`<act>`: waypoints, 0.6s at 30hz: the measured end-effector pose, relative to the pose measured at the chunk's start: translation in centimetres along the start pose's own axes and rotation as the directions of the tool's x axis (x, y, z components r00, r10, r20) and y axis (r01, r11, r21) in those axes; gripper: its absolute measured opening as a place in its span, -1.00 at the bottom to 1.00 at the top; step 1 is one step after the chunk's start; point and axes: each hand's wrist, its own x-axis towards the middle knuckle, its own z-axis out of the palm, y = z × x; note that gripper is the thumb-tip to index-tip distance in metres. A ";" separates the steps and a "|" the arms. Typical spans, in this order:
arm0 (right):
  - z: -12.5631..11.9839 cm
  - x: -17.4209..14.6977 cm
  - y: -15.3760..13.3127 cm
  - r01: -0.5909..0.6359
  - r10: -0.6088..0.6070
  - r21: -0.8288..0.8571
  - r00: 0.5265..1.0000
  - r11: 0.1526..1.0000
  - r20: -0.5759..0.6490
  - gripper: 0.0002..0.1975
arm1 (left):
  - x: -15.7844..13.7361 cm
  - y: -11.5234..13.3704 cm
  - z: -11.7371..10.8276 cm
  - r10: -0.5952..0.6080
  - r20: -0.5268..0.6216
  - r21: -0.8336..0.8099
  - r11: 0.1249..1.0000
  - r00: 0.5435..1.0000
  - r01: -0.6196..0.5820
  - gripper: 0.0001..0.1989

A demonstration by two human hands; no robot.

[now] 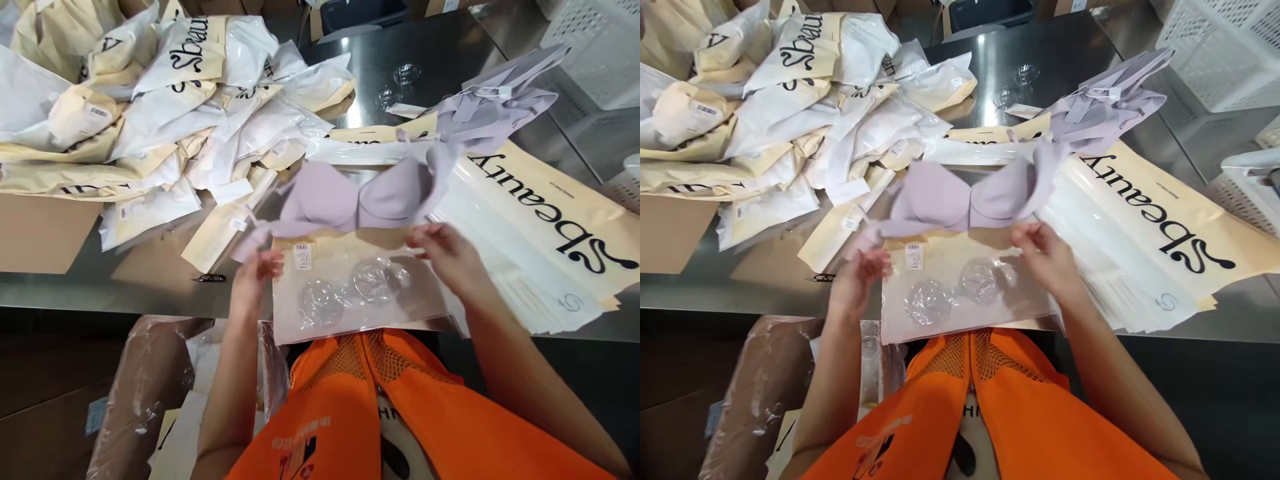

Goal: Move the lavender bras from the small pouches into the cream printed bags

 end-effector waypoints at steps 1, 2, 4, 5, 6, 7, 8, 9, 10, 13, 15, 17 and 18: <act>0.4 -1.1 0.9 0.038 -0.025 -0.217 0.998 0.975 0.064 -0.51 | -1.2 -1.2 -0.1 -0.014 -0.001 0.179 0.984 1.000 0.014 -0.45; 0.8 -2.1 1.7 0.089 -0.040 -0.398 0.991 0.913 0.131 -0.48 | -2.5 -2.1 0.0 -0.003 0.006 0.366 0.931 1.000 0.001 -0.49; 1.7 -3.8 2.3 0.168 -0.029 -0.565 0.969 0.808 0.247 -0.54 | -5.0 -3.1 0.6 0.032 0.056 0.683 0.728 0.998 -0.062 -0.55; 2.1 -4.5 2.1 0.191 -0.017 -0.556 0.953 0.809 0.302 -0.60 | -5.9 -3.2 1.1 0.032 0.094 0.779 0.620 0.995 -0.093 -0.56; 2.4 -5.0 1.8 0.208 -0.019 -0.501 0.934 0.840 0.357 -0.65 | -6.5 -3.1 1.5 0.014 0.133 0.833 0.540 0.991 -0.119 -0.55; 2.7 -5.4 1.2 0.222 -0.040 -0.415 0.914 0.882 0.405 -0.69 | -6.9 -3.0 1.8 -0.014 0.171 0.855 0.499 0.985 -0.142 -0.56; 2.9 -5.7 0.5 0.238 -0.078 -0.317 0.893 0.918 0.442 -0.69 | -7.0 -2.8 1.9 -0.040 0.214 0.850 0.500 0.976 -0.166 -0.63; 3.1 -5.9 -0.3 0.255 -0.124 -0.221 0.871 0.941 0.476 -0.69 | -7.0 -2.6 1.6 -0.056 0.264 0.824 0.532 0.963 -0.194 -0.73; 3.1 -6.0 -1.0 0.269 -0.165 -0.138 0.845 0.953 0.509 -0.68 | -7.0 -2.5 0.9 -0.058 0.315 0.781 0.583 0.947 -0.224 -0.81; 2.6 -5.0 -2.3 0.324 -0.253 -0.046 0.811 0.945 0.528 -0.55 | -7.6 -2.6 -4.3 -0.032 0.356 0.568 0.801 0.934 -0.190 -0.81; 1.7 -3.2 -2.5 0.425 -0.338 -0.142 0.849 0.894 0.406 -0.44 | -9.2 -3.6 -9.6 -0.066 0.119 0.344 0.939 0.991 0.021 -0.80; 0.6 -0.8 -2.3 0.470 -0.408 -0.298 0.879 0.831 0.247 -0.45 | -11.6 -5.7 -15.1 -0.174 -0.342 -0.007 0.983 0.923 0.182 -0.80; 0.0 0.4 -2.1 0.442 -0.399 -0.365 0.897 0.820 0.190 -0.47 | -13.0 -7.0 -17.4 -0.281 -0.453 -0.161 0.959 0.846 0.232 -0.81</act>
